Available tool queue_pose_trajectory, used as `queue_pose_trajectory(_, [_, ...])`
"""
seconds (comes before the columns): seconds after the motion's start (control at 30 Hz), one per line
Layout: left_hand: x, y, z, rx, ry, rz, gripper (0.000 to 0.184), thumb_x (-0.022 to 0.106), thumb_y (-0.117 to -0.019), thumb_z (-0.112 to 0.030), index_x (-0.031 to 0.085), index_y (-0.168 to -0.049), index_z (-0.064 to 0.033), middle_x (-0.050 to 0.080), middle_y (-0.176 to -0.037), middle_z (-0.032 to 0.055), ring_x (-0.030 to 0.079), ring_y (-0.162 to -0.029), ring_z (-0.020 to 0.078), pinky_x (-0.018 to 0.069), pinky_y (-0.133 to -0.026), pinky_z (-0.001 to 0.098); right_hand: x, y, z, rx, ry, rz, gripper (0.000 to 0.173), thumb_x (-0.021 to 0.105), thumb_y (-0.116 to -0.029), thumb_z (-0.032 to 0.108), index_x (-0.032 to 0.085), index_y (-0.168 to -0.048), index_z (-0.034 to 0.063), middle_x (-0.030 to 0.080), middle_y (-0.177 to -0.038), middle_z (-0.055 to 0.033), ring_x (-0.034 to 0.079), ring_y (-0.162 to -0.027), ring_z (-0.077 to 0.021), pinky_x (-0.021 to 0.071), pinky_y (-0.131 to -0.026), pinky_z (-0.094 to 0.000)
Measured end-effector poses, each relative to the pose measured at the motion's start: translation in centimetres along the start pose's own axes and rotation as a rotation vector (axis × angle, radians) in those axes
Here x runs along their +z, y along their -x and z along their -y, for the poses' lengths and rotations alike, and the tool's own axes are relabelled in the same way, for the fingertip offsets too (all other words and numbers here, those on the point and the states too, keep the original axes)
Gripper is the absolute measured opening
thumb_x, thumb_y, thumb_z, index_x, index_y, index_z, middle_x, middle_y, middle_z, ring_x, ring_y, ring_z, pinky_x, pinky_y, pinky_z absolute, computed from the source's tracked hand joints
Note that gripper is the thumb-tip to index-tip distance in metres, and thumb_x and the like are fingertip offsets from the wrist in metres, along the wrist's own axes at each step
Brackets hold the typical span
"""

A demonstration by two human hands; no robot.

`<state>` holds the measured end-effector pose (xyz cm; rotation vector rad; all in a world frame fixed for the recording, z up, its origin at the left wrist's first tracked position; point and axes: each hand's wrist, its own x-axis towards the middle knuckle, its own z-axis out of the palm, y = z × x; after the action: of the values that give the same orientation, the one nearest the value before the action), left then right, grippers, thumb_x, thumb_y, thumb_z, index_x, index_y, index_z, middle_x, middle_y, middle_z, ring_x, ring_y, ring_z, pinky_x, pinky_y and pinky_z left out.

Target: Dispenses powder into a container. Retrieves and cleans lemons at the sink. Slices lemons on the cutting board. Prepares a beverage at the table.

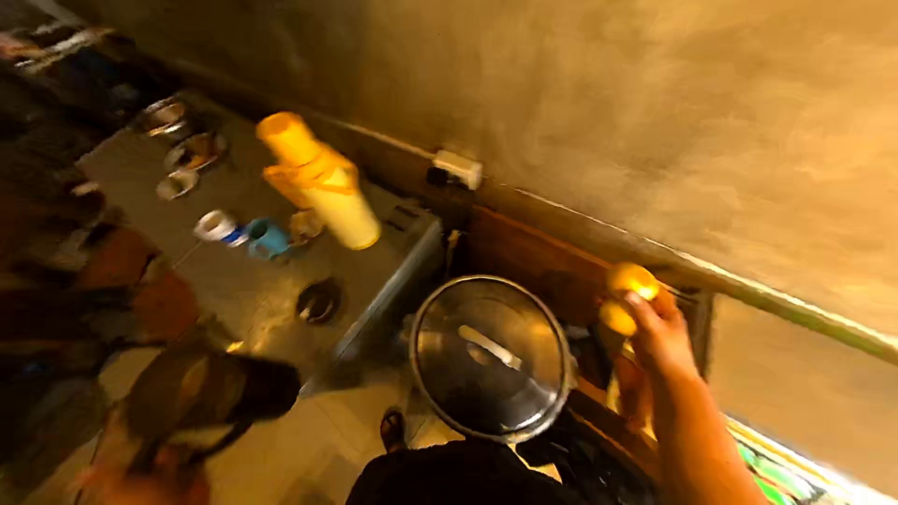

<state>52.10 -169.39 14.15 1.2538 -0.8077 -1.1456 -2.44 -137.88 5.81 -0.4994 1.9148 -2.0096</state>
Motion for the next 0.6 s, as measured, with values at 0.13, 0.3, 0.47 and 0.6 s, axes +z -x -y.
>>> queue_pose_trajectory(0.13, [3.3, -4.5, -0.7, -0.029, -0.029, -0.099, 0.060, 0.011, -0.1110, -0.049, 0.051, -0.081, -0.0148, 0.048, -0.054, -0.0084, 0.048, -0.047, 0.0019, 0.0457, -0.049, 0.0181, 7.2, 4.0, 1.9, 0.056, 0.273, 0.138, 0.063, 0.062, -0.0953, 0.028, 0.043, -0.144, -0.0077, 0.062, -0.126, -0.0097, 0.064, -0.106, -0.0009, 0.0553, -0.094, -0.0215])
queue_pose_trajectory(0.3, [3.7, -15.5, 2.5, 0.021, -0.044, 0.071, 0.063, 0.012, -0.1091, -0.055, 0.050, -0.080, -0.0141, 0.045, -0.059, -0.0067, 0.047, -0.055, 0.0056, 0.0450, -0.059, 0.0230, 16.3, 9.2, 1.7, 0.106, 0.365, 0.362, 0.059, 0.062, -0.0972, 0.016, 0.040, -0.142, -0.0150, 0.063, -0.120, -0.0176, 0.070, -0.096, -0.0094, 0.0617, -0.086, -0.0308])
queue_pose_trajectory(0.47, [5.2, -25.5, 5.1, -0.087, -0.144, 0.235, 0.070, 0.014, -0.1087, -0.057, 0.058, -0.097, -0.0042, 0.052, -0.076, 0.0001, 0.050, -0.069, 0.0093, 0.0471, -0.070, 0.0287, 27.5, 15.2, 0.6, 0.197, 0.354, 0.422, 0.059, 0.064, -0.0961, 0.017, 0.042, -0.141, -0.0147, 0.065, -0.118, -0.0181, 0.071, -0.094, -0.0143, 0.0626, -0.085, -0.0345])
queue_pose_trajectory(0.6, [7.8, -30.9, 8.2, -0.139, -0.109, 0.375, 0.070, 0.012, -0.1074, -0.059, 0.056, -0.099, -0.0041, 0.052, -0.081, 0.0025, 0.051, -0.075, 0.0107, 0.0472, -0.076, 0.0298, 34.8, 18.7, -0.3, 0.236, 0.391, 0.482, 0.060, 0.068, -0.0937, 0.015, 0.044, -0.142, -0.0135, 0.067, -0.118, -0.0228, 0.072, -0.096, -0.0219, 0.0629, -0.087, -0.0408])
